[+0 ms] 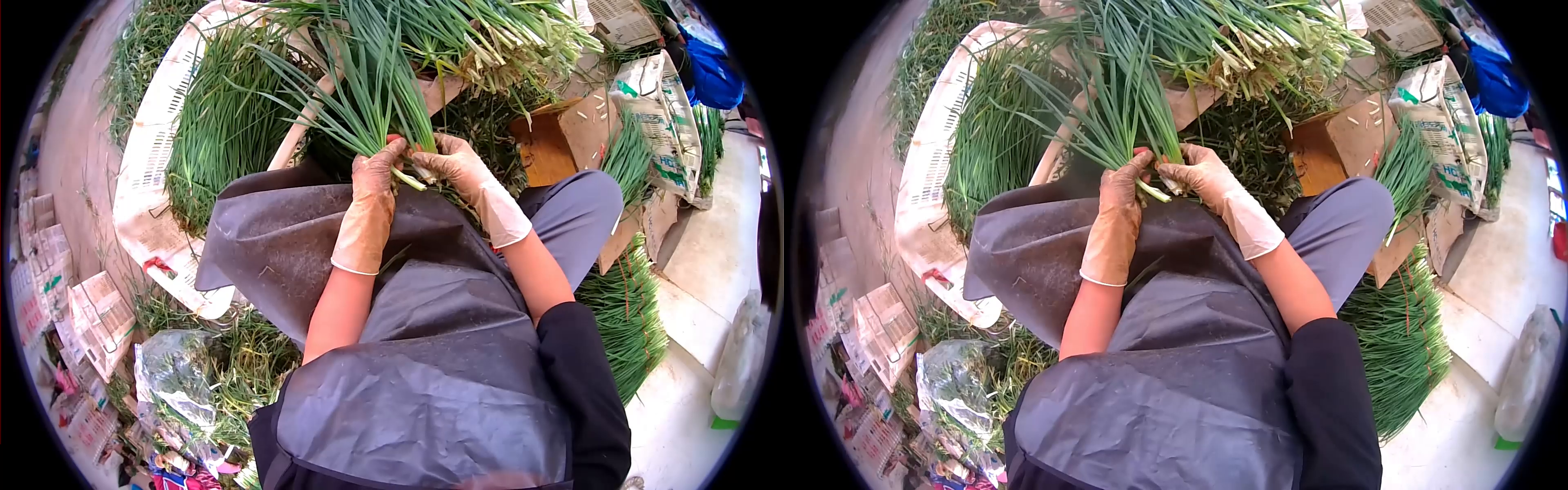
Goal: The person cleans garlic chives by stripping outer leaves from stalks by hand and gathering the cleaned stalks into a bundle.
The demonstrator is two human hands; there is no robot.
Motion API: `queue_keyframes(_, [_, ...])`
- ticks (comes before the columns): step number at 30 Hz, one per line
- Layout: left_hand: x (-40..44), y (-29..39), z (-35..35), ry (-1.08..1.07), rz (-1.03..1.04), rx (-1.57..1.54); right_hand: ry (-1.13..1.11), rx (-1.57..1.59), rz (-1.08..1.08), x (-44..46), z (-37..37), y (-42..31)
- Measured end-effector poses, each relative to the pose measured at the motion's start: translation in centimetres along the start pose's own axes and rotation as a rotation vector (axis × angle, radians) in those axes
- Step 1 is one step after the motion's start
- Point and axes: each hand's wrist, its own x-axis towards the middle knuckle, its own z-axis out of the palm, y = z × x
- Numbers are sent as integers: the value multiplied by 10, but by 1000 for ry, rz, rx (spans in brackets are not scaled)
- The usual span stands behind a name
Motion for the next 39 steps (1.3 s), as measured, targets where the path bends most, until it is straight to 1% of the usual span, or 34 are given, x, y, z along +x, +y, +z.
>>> queue_keyframes(2, [-4, 5, 1, -3, -113, 98, 30, -87, -14, -3, 0, 0])
queue_keyframes(3, [-6, 8, 2, -33, -164, 76, 28, -87, -15, -4, 0, -1])
queue_keyframes(6, [-3, 5, 5, -64, -143, 36, 33, -145, 133, -3, 2, -4])
queue_keyframes(7, [-11, 12, 8, -60, -99, 56, 17, -196, 76, -3, 4, -4])
queue_keyframes(8, [-10, 13, 4, -57, -94, 55, 11, -197, 73, -4, 1, -7])
queue_keyframes(10, [1, 11, -8, 54, 200, 135, -80, -213, 1, -11, -8, -21])
queue_keyframes(11, [10, 5, -19, 63, 388, 246, -15, -353, -66, -2, -22, -8])
queue_keyframes(12, [19, 0, -29, 240, 516, 616, 140, -647, -110, 6, -37, 2])
queue_keyframes(14, [8, 8, -23, 421, 932, 999, 156, -415, -23, -12, -21, -20])
queue_keyframes(15, [10, 13, -16, 432, 944, 988, 123, -302, -57, -15, -11, -27])
queue_keyframes(16, [8, 13, -12, 336, 837, 645, 93, -181, -78, -19, -3, -27])
queue_keyframes(17, [-4, 21, -6, 232, 713, 315, 204, -405, -151, -13, -3, -22])
queue_keyframes(18, [-15, 33, -2, 91, 225, 90, 206, -399, -156, -12, -4, -13])
queue_keyframes(20, [-12, 38, -1, -7, -103, 107, -11, -339, -113, -6, -1, -6])
queue_keyframes(21, [-7, 28, 0, -102, -104, 11, -60, -235, -17, -7, 3, 1])
queue_keyframes(22, [-2, 18, 1, -197, -107, -82, -8, -390, -116, -19, 24, -6])
queue_keyframes(23, [-4, 18, 2, -231, -113, -159, -29, -420, -49, -21, 26, -6])
queue_keyframes(24, [-4, 22, 1, -228, -101, -160, -45, -451, 14, -22, 26, -8])
queue_keyframes(25, [-5, 28, 1, -171, -85, -148, -53, -455, 7, -22, 25, -12])
queue_keyframes(26, [-8, 32, 1, -115, -71, -135, -77, -644, -13, -24, 22, -17])
queue_keyframes(27, [-11, 36, 2, -20, 22, -154, -99, -833, -34, -25, 20, -20])
queue_keyframes(28, [-13, 40, 1, -19, 30, -158, -100, -706, -43, -28, 16, -21])
queue_keyframes(30, [-13, 45, -1, 20, 82, -229, -182, -529, 6, -34, 7, -37])
queue_keyframes(31, [-11, 47, 1, 71, 166, -302, -173, -435, -5, -34, 0, -39])
queue_keyframes(33, [-5, 53, -11, 31, 151, -332, -140, -248, -46, -29, -29, -31])
queue_keyframes(34, [-5, 54, -15, 1, 144, -371, -98, -160, 18, -21, -42, -28])
queue_keyframes(36, [-17, 61, -10, -3, 114, -359, 57, -1242, -249, 5, -83, 21])
queue_keyframes(37, [-21, 62, -7, -46, 134, -352, 179, -1811, -15, -2, -52, -1])
queue_keyframes(38, [-22, 61, -4, -90, 154, -348, 252, -1519, -456, -8, -39, -8])
queue_keyframes(39, [-14, 53, -7, -90, 155, -297, 146, -1144, -391, -12, -15, -24])
